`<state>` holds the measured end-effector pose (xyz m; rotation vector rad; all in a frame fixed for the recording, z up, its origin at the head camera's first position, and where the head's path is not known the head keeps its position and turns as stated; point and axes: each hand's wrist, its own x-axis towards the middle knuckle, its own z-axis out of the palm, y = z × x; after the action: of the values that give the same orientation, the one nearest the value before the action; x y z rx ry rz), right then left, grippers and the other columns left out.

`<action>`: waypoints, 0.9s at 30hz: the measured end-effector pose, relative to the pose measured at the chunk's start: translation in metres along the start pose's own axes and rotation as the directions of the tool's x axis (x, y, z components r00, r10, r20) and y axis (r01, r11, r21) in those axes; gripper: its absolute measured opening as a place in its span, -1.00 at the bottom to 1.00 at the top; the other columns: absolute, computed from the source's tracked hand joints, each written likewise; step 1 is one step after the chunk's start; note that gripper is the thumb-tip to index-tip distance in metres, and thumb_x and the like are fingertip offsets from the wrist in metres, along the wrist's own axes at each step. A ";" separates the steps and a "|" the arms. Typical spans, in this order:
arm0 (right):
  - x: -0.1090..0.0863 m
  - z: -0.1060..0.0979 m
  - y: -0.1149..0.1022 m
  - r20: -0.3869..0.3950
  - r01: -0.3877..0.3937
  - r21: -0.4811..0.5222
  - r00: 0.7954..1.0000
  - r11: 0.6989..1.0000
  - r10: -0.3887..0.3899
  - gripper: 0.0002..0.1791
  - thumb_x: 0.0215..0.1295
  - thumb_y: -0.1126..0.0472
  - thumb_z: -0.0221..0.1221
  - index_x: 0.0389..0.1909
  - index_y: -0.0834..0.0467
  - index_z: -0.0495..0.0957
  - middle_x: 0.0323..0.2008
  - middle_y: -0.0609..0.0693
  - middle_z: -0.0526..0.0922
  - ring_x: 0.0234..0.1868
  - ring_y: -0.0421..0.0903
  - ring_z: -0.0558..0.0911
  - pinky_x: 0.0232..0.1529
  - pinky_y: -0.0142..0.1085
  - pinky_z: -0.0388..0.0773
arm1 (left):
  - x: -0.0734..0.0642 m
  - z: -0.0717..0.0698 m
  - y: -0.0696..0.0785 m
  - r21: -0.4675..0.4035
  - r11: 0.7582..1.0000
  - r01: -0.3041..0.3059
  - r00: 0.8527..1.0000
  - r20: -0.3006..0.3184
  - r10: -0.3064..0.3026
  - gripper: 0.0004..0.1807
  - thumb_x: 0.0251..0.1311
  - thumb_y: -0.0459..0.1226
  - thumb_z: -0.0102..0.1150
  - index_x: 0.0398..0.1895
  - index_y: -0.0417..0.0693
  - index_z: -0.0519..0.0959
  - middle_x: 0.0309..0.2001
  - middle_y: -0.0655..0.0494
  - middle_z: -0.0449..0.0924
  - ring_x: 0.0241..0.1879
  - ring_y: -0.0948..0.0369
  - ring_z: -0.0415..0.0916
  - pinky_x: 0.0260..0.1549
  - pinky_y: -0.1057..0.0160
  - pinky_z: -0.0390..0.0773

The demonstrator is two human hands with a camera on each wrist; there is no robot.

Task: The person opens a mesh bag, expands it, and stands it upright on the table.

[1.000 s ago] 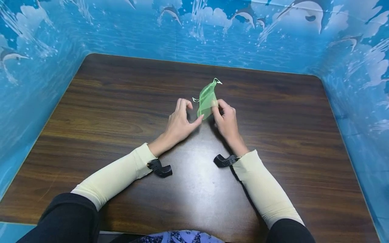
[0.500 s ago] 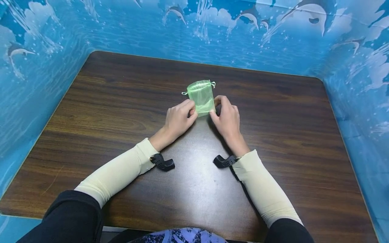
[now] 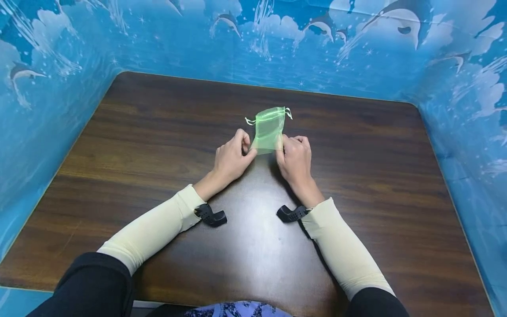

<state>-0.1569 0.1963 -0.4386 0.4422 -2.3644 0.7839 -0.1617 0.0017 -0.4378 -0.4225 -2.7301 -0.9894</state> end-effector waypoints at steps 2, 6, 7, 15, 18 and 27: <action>-0.004 0.000 -0.001 0.020 -0.006 0.012 1.000 1.000 0.005 -0.54 0.58 0.15 -0.03 -0.61 0.21 0.40 -0.71 0.15 0.52 -0.52 0.18 0.67 -0.04 0.08 0.55 | -0.002 0.002 -0.001 0.008 1.000 0.008 0.999 0.037 -0.009 -0.75 0.38 -0.06 0.21 -0.34 0.06 0.41 -0.49 0.21 0.55 -0.53 0.17 0.50 -0.49 0.11 0.44; -0.006 -0.001 -0.003 0.053 -0.076 0.031 0.996 0.997 0.074 -0.73 0.53 0.14 0.05 -0.09 0.29 0.56 -0.30 0.21 0.68 -0.36 0.18 0.62 -0.05 0.08 0.49 | -0.002 0.006 -0.002 0.006 0.997 -0.076 0.997 0.026 0.076 -0.76 0.36 -0.26 0.13 -0.47 0.04 0.34 -0.62 0.22 0.36 -0.59 0.17 0.41 -0.57 0.18 0.30; -0.005 -0.001 -0.004 0.053 -0.087 0.030 0.995 0.996 0.086 -0.68 0.52 0.13 0.09 0.08 0.30 0.51 -0.16 0.24 0.66 -0.31 0.17 0.59 -0.05 0.08 0.46 | -0.002 0.006 -0.002 0.001 0.995 -0.104 0.994 0.019 0.104 -0.76 0.32 -0.31 0.11 -0.48 0.03 0.31 -0.63 0.23 0.31 -0.60 0.17 0.37 -0.58 0.21 0.26; 0.000 0.000 -0.002 0.002 0.115 -0.053 0.993 0.992 -0.115 -0.90 0.37 0.34 0.19 -0.32 0.23 0.46 -0.41 0.15 0.54 -0.38 0.14 0.54 0.00 0.11 0.44 | -0.004 0.004 -0.002 0.045 0.980 -0.192 0.980 -0.043 0.194 -0.76 0.19 -0.41 0.10 -0.52 0.01 0.30 -0.65 0.22 0.29 -0.65 0.18 0.31 -0.65 0.21 0.23; 0.000 0.001 -0.002 -0.022 0.176 -0.054 0.984 0.983 -0.177 -0.73 0.18 0.55 0.01 -0.58 0.16 0.28 -0.65 0.03 0.35 -0.62 0.02 0.35 -0.12 0.07 0.45 | -0.004 0.004 -0.001 0.069 0.985 -0.156 0.983 -0.090 0.162 -0.84 0.16 -0.38 0.11 -0.45 -0.01 0.35 -0.66 0.16 0.40 -0.66 0.12 0.41 -0.67 0.12 0.35; 0.003 0.002 -0.007 -0.060 0.191 -0.085 0.979 0.978 -0.196 -0.71 0.04 0.60 -0.09 -0.61 0.13 0.25 -0.67 -0.01 0.30 -0.64 -0.04 0.28 -0.29 0.01 0.38 | 0.000 0.001 0.000 0.100 0.994 -0.041 0.989 -0.136 0.055 -0.90 0.32 -0.33 0.02 -0.18 -0.06 0.33 -0.66 0.06 0.43 -0.71 0.01 0.45 -0.67 -0.03 0.43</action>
<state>-0.1568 0.1897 -0.4350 0.5931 -2.2396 0.6043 -0.1617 0.0030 -0.4387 -0.3856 -2.6174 -0.8375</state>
